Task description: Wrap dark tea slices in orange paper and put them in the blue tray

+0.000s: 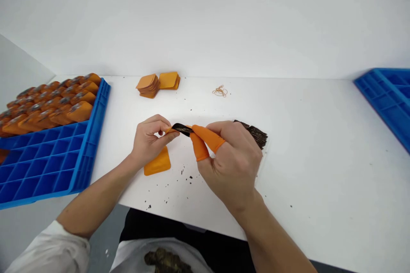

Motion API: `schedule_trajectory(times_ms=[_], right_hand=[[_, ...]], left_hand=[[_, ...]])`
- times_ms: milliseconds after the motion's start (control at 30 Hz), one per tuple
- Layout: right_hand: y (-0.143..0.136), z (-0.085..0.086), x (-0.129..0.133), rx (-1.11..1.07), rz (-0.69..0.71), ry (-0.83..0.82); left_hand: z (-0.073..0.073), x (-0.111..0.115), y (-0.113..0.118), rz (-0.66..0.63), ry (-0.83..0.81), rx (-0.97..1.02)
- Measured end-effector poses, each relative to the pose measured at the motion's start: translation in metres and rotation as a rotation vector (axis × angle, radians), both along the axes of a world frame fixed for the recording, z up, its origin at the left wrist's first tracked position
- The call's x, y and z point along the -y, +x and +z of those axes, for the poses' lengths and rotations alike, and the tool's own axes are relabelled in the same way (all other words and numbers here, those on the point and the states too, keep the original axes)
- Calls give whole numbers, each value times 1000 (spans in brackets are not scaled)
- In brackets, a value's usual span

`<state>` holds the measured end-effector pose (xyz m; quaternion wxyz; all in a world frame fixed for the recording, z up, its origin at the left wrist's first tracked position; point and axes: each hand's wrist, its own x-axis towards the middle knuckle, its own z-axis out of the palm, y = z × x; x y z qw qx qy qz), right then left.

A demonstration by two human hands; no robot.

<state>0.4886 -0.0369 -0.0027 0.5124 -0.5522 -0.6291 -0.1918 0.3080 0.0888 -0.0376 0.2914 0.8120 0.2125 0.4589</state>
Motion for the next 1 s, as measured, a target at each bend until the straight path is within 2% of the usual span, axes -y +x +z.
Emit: schedule_trajectory(times_ms=[100, 200, 300, 433, 533, 833, 1000], right_hand=[[2, -3, -2, 190, -44, -12], [5, -2, -2, 224, -7, -48], [10, -1, 0, 74, 66, -108], [16, 1, 2, -145, 194, -289], [18, 1, 2, -167, 167, -314], [18, -2, -1, -160, 135, -355], [19, -3, -1, -93, 101, -303]], left_hand=[[-2, 2, 1, -31, 20, 13], [-2, 3, 0, -58, -18, 31], [0, 2, -1, -99, -141, 61], [3, 4, -2, -181, -300, 72], [6, 5, -4, -181, -346, 75], [13, -1, -9, -173, -242, 137], [14, -2, -11, -157, -156, 67]])
